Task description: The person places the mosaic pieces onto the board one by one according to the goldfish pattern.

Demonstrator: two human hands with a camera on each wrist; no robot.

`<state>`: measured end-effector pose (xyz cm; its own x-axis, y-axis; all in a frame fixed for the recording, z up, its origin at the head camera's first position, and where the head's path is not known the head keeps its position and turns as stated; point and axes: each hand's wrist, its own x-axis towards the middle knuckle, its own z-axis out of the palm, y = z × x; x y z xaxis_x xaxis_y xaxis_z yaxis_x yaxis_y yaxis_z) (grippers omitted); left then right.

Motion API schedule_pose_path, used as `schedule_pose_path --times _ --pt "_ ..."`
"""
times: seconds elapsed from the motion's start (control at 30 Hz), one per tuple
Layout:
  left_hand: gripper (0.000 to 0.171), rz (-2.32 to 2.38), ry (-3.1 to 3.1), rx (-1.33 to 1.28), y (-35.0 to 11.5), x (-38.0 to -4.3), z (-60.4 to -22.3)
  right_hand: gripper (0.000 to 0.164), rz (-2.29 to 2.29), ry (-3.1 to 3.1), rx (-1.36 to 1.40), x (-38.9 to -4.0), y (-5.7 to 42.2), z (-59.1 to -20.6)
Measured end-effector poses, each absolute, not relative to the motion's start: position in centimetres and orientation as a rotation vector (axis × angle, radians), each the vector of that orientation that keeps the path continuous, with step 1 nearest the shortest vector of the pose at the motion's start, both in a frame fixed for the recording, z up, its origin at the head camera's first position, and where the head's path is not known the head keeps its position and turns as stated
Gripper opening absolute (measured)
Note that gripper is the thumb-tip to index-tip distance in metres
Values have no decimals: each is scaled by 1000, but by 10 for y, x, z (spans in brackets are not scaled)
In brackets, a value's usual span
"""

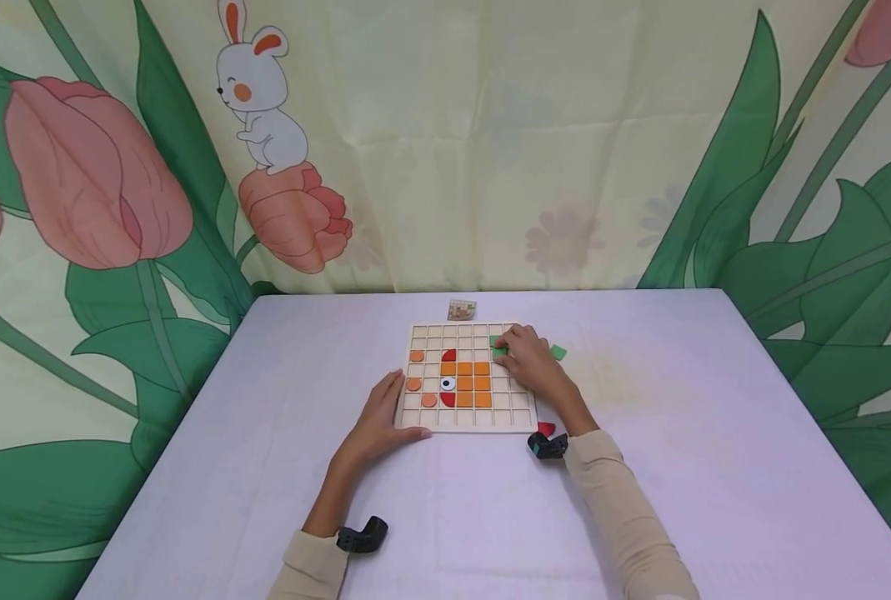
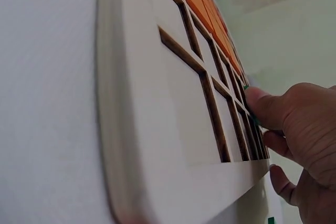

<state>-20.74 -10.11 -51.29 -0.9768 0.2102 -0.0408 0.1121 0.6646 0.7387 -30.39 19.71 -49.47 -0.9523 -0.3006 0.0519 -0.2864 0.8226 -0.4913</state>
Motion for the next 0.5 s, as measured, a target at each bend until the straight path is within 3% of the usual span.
schedule_pose_path --times 0.5 --pt "121 1227 2750 269 -102 -208 -513 27 -790 2974 -489 -302 193 -492"
